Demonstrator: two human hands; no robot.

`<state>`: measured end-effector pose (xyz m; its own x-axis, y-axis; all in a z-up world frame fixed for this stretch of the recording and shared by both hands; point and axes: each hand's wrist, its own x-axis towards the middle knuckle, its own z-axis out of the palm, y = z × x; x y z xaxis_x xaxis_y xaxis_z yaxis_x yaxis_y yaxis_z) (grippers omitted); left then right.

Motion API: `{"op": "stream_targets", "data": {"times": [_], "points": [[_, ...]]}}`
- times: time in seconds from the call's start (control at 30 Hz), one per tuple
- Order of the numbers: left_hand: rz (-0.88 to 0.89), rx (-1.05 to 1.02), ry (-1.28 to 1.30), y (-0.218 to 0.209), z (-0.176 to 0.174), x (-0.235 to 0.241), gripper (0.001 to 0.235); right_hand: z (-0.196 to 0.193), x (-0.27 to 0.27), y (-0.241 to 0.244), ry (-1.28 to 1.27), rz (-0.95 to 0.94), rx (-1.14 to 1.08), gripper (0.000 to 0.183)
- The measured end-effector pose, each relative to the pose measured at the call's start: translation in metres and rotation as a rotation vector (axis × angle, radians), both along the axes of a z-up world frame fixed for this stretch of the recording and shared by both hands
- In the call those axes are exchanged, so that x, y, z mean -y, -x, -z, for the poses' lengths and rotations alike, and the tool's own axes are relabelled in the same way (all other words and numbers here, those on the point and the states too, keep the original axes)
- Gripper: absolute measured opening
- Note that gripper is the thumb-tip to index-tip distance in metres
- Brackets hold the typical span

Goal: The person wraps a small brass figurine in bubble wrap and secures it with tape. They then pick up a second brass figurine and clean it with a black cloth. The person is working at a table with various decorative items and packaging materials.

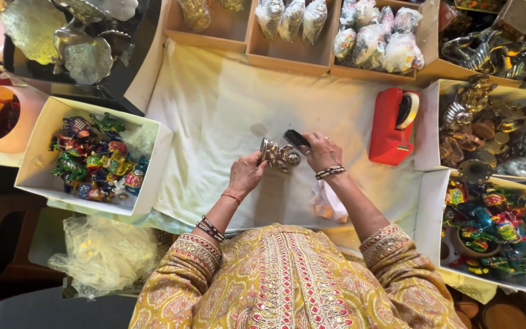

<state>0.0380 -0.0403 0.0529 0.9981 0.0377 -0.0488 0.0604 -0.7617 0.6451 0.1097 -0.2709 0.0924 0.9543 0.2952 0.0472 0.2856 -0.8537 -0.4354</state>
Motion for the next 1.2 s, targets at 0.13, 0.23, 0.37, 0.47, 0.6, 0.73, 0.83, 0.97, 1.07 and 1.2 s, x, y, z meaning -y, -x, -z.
{"op": "stream_targets", "data": {"times": [0.13, 0.23, 0.37, 0.47, 0.6, 0.73, 0.83, 0.97, 1.07, 1.2], "points": [[-0.014, 0.021, -0.002, 0.001, 0.001, -0.002, 0.015, 0.048, 0.006, -0.003, -0.002, -0.050, 0.001, 0.032], [-0.022, 0.055, 0.070, 0.000, 0.001, -0.002, 0.014, 0.041, 0.012, -0.006, 0.219, 0.075, -0.126, 0.034], [-0.012, 0.042, 0.046, 0.000, 0.001, -0.002, 0.016, 0.015, -0.012, 0.006, -0.092, 0.120, -0.092, 0.034], [-0.011, 0.059, 0.039, 0.001, 0.001, -0.001, 0.017, 0.011, -0.032, 0.028, -0.140, 0.039, -0.049, 0.036], [-0.020, 0.056, 0.050, -0.002, 0.003, -0.004, 0.018, 0.025, -0.030, 0.033, -0.040, 0.039, 0.039, 0.041], [0.002, 0.038, 0.029, -0.002, 0.002, -0.005, 0.018, -0.014, -0.046, 0.030, -0.051, 0.066, -0.043, 0.036], [-0.011, 0.043, 0.058, 0.002, 0.002, -0.004, 0.019, -0.008, -0.052, 0.030, -0.176, -0.117, 0.113, 0.039], [-0.023, 0.048, 0.099, 0.003, 0.001, -0.005, 0.018, 0.006, -0.051, 0.024, -0.049, 0.051, 0.018, 0.034], [-0.019, 0.037, 0.087, 0.003, 0.000, -0.005, 0.019, 0.002, -0.056, 0.028, -0.119, 0.042, -0.077, 0.036], [-0.011, 0.061, 0.070, 0.001, 0.004, -0.005, 0.021, 0.024, -0.053, 0.014, -0.108, 0.030, -0.002, 0.037]]}}
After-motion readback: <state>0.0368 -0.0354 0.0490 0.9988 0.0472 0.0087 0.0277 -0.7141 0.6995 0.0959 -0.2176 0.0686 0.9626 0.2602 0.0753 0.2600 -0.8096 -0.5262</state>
